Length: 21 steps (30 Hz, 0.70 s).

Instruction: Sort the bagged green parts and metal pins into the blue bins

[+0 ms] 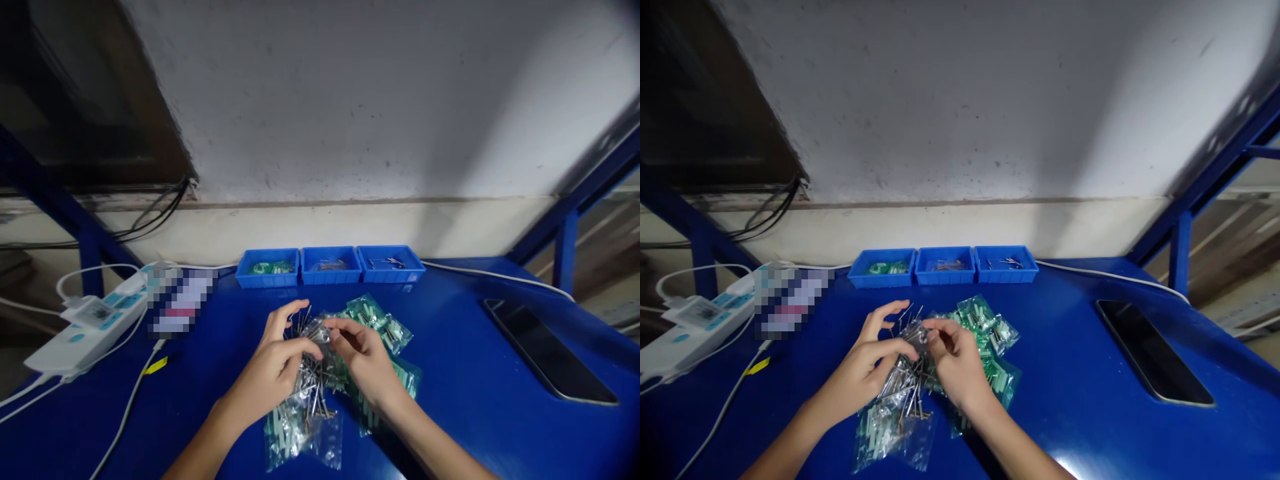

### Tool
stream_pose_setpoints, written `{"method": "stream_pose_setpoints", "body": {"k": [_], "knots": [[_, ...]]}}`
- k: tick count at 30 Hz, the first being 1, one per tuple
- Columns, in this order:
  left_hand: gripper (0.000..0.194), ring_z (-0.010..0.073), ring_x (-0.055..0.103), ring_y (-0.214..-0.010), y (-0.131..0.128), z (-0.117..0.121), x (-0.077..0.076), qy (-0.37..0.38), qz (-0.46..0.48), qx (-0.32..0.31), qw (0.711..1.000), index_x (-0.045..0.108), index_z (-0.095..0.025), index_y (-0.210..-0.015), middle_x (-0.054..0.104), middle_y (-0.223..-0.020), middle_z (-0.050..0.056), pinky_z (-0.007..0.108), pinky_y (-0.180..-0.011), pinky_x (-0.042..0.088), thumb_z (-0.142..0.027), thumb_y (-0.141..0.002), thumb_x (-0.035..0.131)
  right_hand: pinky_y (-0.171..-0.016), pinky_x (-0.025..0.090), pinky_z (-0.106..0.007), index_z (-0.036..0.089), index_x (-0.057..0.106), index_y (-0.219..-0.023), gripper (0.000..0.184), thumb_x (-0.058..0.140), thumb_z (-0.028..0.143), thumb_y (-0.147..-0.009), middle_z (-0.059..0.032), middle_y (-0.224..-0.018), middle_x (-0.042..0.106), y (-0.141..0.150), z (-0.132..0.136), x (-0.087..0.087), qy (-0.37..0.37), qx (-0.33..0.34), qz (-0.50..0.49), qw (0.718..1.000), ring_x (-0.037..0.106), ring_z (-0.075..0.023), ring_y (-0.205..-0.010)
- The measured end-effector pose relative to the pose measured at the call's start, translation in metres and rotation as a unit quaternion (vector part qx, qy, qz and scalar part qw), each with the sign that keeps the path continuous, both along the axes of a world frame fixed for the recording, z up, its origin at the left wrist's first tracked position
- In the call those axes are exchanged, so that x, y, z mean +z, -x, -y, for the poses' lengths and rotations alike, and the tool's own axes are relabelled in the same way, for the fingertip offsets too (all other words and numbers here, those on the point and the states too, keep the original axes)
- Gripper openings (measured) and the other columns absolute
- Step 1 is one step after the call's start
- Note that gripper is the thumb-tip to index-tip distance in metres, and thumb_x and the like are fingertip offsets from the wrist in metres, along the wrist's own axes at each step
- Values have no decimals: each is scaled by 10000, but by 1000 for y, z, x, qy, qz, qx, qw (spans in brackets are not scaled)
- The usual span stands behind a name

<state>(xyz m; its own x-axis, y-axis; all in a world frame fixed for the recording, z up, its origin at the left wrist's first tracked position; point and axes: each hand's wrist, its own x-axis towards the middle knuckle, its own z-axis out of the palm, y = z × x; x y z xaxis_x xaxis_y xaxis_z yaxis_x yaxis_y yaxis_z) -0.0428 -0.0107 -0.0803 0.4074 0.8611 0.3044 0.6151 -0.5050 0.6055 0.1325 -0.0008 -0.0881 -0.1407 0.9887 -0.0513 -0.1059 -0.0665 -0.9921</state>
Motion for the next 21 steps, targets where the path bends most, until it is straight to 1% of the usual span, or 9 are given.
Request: {"method": "stream_pose_setpoints", "body": {"k": [3, 6, 9, 12, 14, 15, 18, 20, 21], "knots": [[304, 259, 330, -1299, -1, -5, -2, 30, 5, 44, 999, 659, -282, -955, 388, -1366, 38, 470, -1040, 348, -116, -861, 422, -560, 405, -275, 165, 634, -822, 266, 580, 423, -792, -34, -717, 576, -3, -4, -1, -59, -55, 62, 995, 507, -150, -606], [227, 226, 532, -1095, -4, -6, 0, 109, 52, 54, 991, 641, -266, -1015, 573, -1151, 60, 376, -938, 440, -302, -904, 446, -597, 418, -290, 178, 617, -803, 176, 521, 321, -842, -37, -746, 551, -6, -2, 0, -150, -84, 113, 979, 518, -162, -665], [383, 168, 615, -755, -8, -3, 2, 212, 133, 53, 967, 649, -207, -909, 649, -809, 37, 281, -719, 492, -447, -933, 351, -669, 433, -320, 199, 608, -844, 134, 475, 179, -848, -43, -815, 543, -6, 7, 0, -282, -77, 162, 942, 528, -179, -764], [420, 138, 583, -618, -10, -2, 1, 238, 204, 56, 948, 617, -185, -794, 597, -638, 6, 244, -623, 473, -462, -936, 335, -740, 431, -352, 213, 620, -901, 241, 438, 76, -820, -54, -877, 525, -2, 16, 1, -385, -45, 223, 894, 507, -195, -855], [309, 134, 585, -618, -10, -3, -1, 212, 216, 59, 951, 605, -188, -832, 596, -645, -5, 231, -595, 467, -423, -916, 423, -798, 421, -380, 215, 632, -913, 284, 436, 47, -794, -61, -905, 512, 0, 19, 1, -397, -24, 248, 883, 488, -209, -917], [248, 136, 593, -636, -9, -4, -2, 181, 206, 68, 959, 606, -191, -858, 613, -677, -3, 229, -597, 468, -391, -903, 466, -826, 413, -395, 213, 635, -917, 285, 448, 47, -779, -64, -919, 511, 0, 19, 2, -385, -18, 253, 887, 481, -216, -944], [127, 150, 618, -746, -8, -4, -5, 20, 142, 98, 985, 633, -209, -918, 669, -835, 17, 247, -681, 480, -270, -879, 529, -865, 400, -422, 200, 630, -929, 202, 520, 123, -777, -66, -940, 535, -2, 15, 5, -302, -14, 243, 922, 482, -231, -970], [140, 162, 611, -841, -9, -3, -6, -87, 102, 80, 988, 646, -224, -944, 669, -931, 26, 272, -763, 475, -182, -865, 538, -842, 415, -401, 196, 625, -899, 120, 534, 235, -830, -56, -914, 570, -4, 12, 6, -233, -7, 205, 951, 514, -219, -924], [167, 167, 601, -879, -10, -1, -7, -126, 90, 63, 986, 649, -227, -950, 660, -965, 32, 282, -789, 470, -147, -859, 534, -814, 428, -378, 194, 623, -881, 141, 523, 290, -856, -49, -883, 586, -4, 11, 6, -199, 1, 180, 963, 532, -207, -884]]}}
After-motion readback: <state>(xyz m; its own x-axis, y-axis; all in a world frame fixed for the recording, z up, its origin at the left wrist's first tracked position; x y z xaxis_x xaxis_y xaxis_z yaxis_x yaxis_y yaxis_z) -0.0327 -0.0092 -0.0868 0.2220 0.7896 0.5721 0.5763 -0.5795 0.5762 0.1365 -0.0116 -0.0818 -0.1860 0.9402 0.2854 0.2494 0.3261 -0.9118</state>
